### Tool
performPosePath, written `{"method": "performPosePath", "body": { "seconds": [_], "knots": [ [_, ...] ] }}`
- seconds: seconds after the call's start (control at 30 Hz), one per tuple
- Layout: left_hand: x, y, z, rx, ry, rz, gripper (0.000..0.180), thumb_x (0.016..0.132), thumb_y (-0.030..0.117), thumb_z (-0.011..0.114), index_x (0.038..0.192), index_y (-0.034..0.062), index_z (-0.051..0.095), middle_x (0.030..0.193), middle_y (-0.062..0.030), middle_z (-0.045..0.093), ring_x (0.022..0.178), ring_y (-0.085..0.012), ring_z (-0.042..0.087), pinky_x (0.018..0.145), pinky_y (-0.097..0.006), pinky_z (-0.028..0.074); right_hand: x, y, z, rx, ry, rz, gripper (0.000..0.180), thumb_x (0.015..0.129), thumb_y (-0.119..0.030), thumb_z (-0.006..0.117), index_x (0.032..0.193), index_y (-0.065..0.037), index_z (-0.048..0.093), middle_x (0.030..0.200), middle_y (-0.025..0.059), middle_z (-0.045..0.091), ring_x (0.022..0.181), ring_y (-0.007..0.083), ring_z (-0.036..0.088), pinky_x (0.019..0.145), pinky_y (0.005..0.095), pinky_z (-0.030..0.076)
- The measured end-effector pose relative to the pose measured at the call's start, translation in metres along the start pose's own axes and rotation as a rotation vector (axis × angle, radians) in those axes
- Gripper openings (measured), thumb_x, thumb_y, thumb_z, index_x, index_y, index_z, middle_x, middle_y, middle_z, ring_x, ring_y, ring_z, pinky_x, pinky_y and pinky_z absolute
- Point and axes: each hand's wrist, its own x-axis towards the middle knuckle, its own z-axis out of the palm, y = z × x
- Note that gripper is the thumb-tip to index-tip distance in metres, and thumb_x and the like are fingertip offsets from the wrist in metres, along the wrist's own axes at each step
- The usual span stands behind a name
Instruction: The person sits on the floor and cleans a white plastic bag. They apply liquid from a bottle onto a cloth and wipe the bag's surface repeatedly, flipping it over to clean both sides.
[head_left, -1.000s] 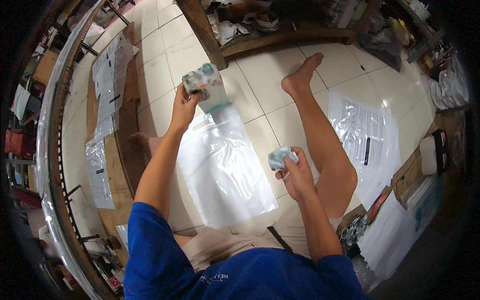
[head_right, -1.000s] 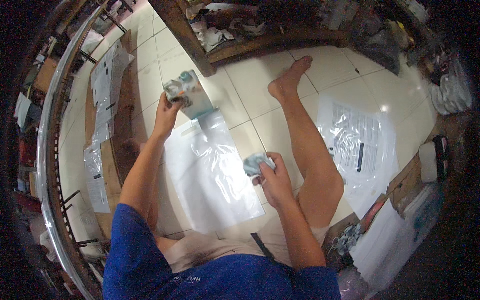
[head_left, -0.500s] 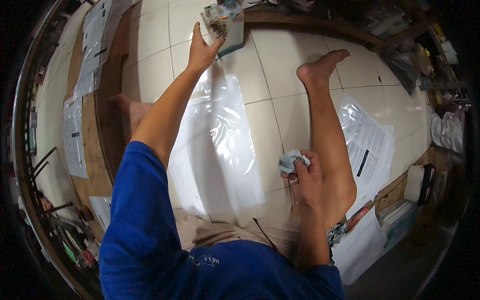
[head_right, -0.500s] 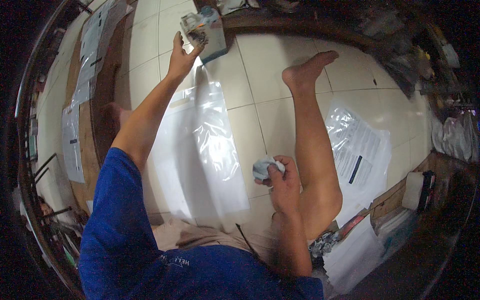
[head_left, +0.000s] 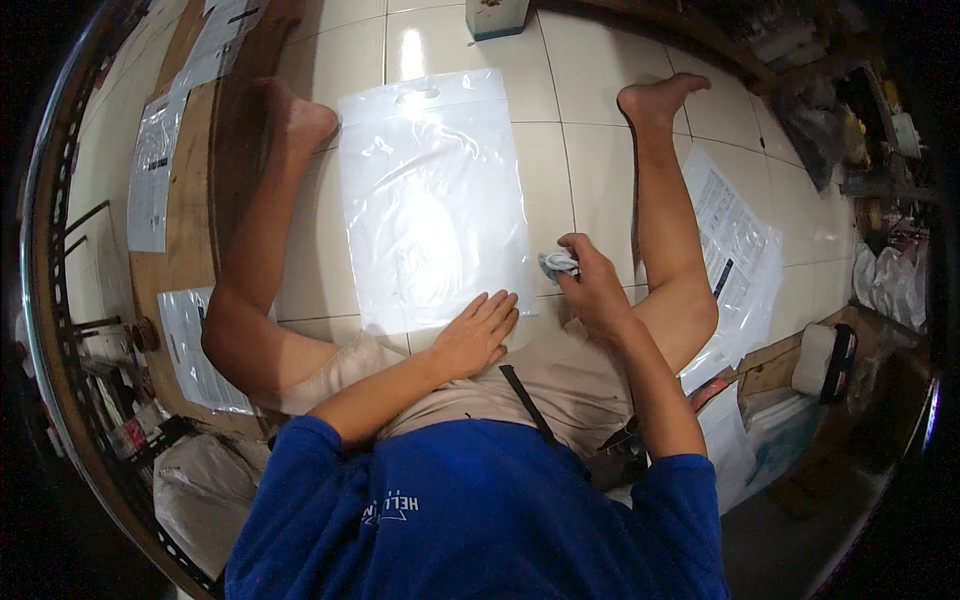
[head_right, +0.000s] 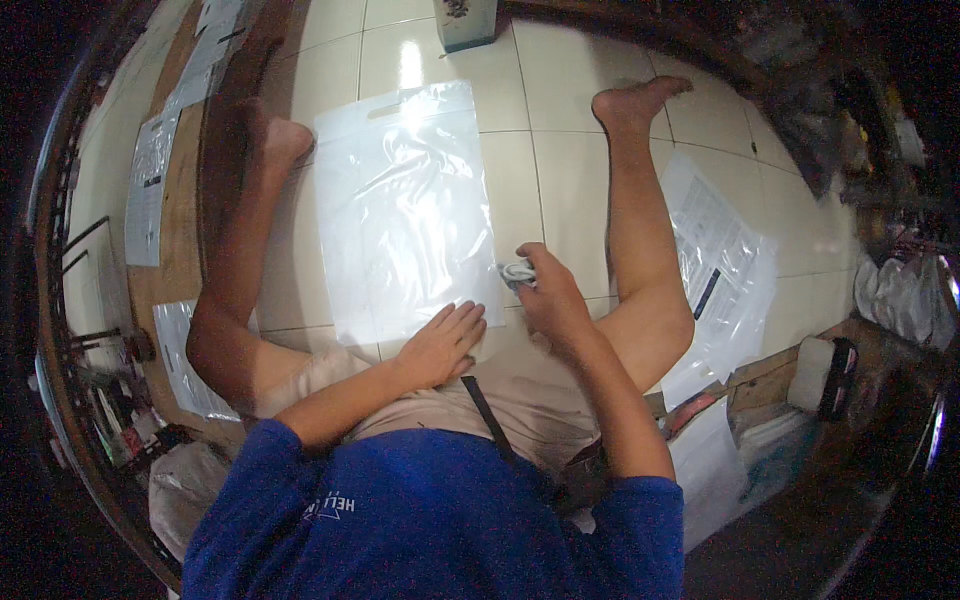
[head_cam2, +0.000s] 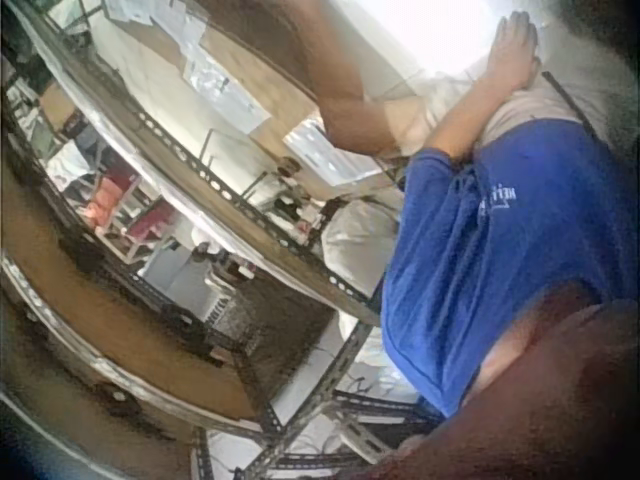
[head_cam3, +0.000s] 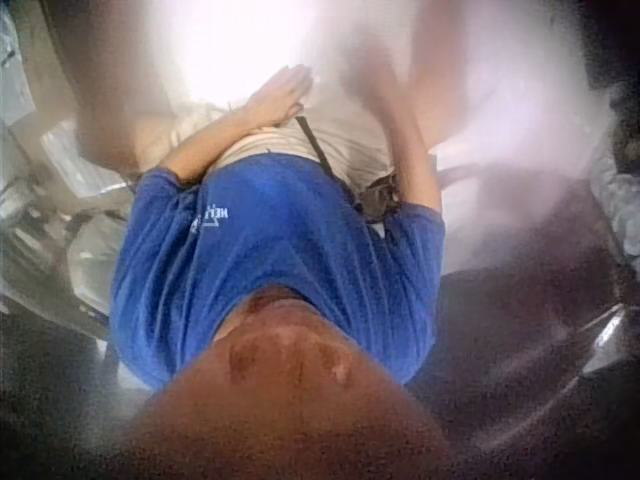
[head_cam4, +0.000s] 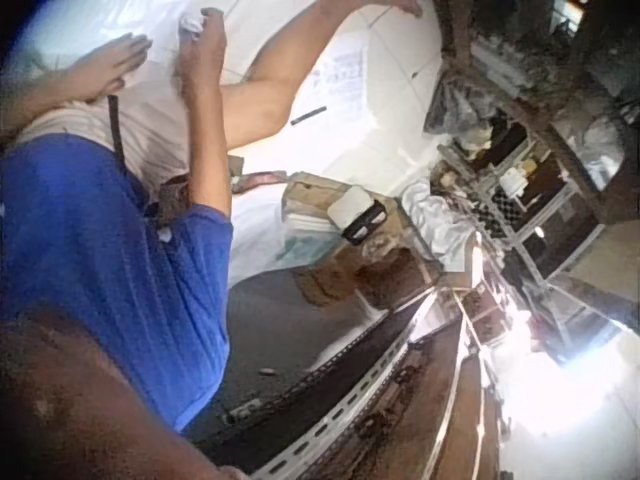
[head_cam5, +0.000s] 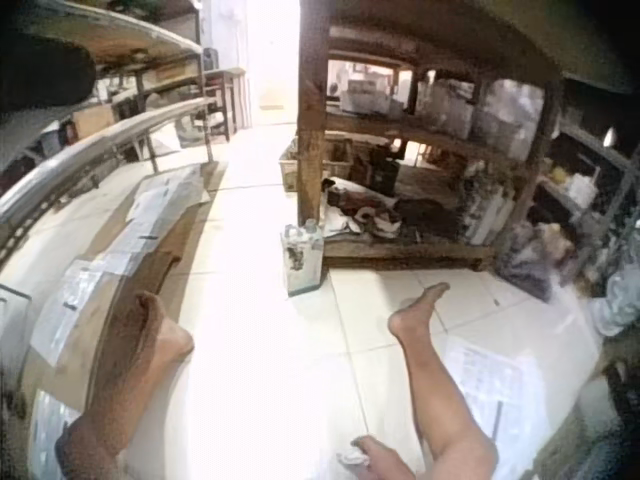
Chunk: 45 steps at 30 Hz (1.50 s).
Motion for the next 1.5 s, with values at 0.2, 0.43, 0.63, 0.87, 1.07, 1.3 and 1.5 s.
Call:
{"method": "performPosePath", "body": {
  "seconds": [0.2,0.43,0.63,0.87,1.07,1.3,1.5],
  "knots": [
    [0.005,-0.012,0.006,0.201,0.02,-0.005,0.061,0.086,0.029,0.061,0.134,-0.0054,0.048,0.149,-0.0211,0.037,0.141,-0.035,0.032,0.117,-0.048,0.024,0.002,0.022,0.029,-0.304,-0.006,-0.408,0.033,0.077,0.002,0.063,0.109,-0.004,0.059,0.1,0.0149,0.06,0.097,0.0354,0.06,0.083,0.0423,0.051],
    [0.008,0.01,0.04,0.114,0.033,0.132,0.054,0.086,0.029,0.06,0.127,-0.0057,0.054,0.134,-0.0214,0.052,0.134,-0.0354,0.04,0.116,-0.048,0.025,-0.001,0.018,0.059,-0.48,-0.191,-0.486,0.031,0.076,0.0,0.061,0.107,-0.006,0.062,0.103,0.0117,0.057,0.1,0.0294,0.056,0.082,0.0364,0.052],
    [0.008,0.004,0.03,-0.067,-0.04,0.076,0.041,0.087,0.027,0.059,0.116,-0.0015,0.059,0.121,-0.0171,0.058,0.118,-0.0312,0.049,0.103,-0.044,0.036,-0.006,0.016,0.069,-0.555,-0.311,-0.444,0.034,0.076,0.0,0.06,0.109,-0.003,0.062,0.11,0.0115,0.054,0.103,0.0283,0.053,0.085,0.0346,0.053],
    [0.015,-0.01,0.029,-0.122,0.026,0.167,0.05,0.086,0.027,0.06,0.126,-0.0026,0.054,0.132,-0.0203,0.053,0.128,-0.0326,0.046,0.11,-0.043,0.034,0.037,0.024,0.073,-0.518,-0.198,-0.445,0.017,0.078,-0.007,0.061,0.095,-0.003,0.063,0.102,0.0117,0.053,0.099,0.0307,0.053,0.083,0.0383,0.054],
    [0.008,-0.016,0.045,-0.128,0.021,0.146,0.056,0.088,0.025,0.057,0.135,-0.0037,0.046,0.147,-0.0201,0.041,0.138,-0.0319,0.037,0.115,-0.044,0.031,0.137,0.002,0.068,-0.479,-0.077,-0.378,0.015,0.079,-0.008,0.062,0.093,-0.004,0.064,0.1,0.0127,0.055,0.096,0.0323,0.055,0.082,0.0416,0.052],
    [0.01,-0.015,0.042,-0.054,-0.022,0.18,0.061,0.089,0.028,0.055,0.14,-0.0031,0.042,0.151,-0.0172,0.038,0.142,-0.0294,0.032,0.117,-0.042,0.025,0.224,-0.009,0.056,-0.529,-0.011,-0.437,0.025,0.073,0.007,0.064,0.096,-0.001,0.066,0.095,0.0139,0.058,0.092,0.0334,0.057,0.081,0.0389,0.05],
    [0.02,-0.012,0.033,0.06,-0.018,0.071,0.061,0.09,0.031,0.054,0.14,-0.0032,0.044,0.151,-0.0168,0.038,0.144,-0.0287,0.028,0.119,-0.045,0.02,0.156,-0.012,0.046,-0.362,-0.039,-0.424,0.034,0.072,0.008,0.065,0.104,-0.002,0.064,0.1,0.0159,0.058,0.094,0.0361,0.058,0.082,0.0405,0.05]
  ]
}}
